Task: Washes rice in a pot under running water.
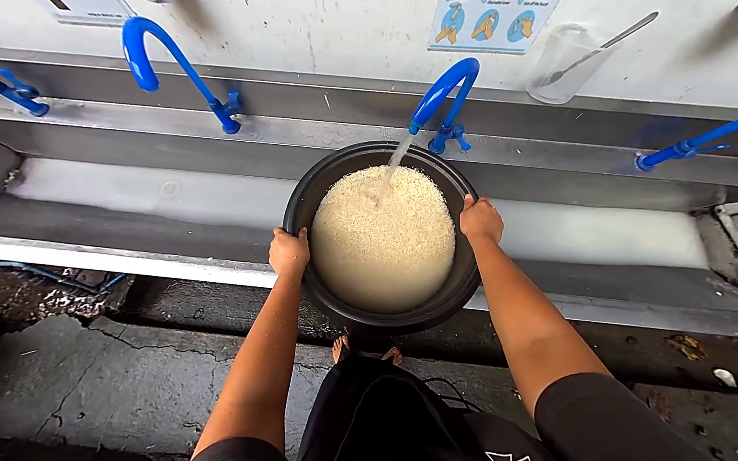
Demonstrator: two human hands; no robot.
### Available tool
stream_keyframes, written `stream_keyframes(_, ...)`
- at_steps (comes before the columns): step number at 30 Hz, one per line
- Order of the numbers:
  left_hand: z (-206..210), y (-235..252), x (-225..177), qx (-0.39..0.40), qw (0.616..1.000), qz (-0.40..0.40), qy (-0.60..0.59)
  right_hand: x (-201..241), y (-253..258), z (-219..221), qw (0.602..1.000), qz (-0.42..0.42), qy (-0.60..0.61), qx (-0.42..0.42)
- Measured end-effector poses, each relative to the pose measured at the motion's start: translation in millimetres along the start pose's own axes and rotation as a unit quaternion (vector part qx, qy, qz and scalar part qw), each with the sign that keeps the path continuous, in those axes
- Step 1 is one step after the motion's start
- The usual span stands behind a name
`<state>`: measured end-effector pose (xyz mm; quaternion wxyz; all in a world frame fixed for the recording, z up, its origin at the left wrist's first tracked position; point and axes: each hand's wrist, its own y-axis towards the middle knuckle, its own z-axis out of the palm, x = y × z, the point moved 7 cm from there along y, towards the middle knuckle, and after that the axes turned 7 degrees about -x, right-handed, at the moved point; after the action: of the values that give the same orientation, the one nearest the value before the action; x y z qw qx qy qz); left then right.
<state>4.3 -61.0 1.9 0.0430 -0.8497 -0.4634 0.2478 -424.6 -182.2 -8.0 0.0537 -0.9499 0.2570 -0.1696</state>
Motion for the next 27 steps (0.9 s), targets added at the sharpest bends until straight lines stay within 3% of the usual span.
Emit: stream_keyframes(27,-1,0,-1,-0.001,1.000,0.003,0.007,9,-2,-8,0.999,0.021,-0.034,-0.008)
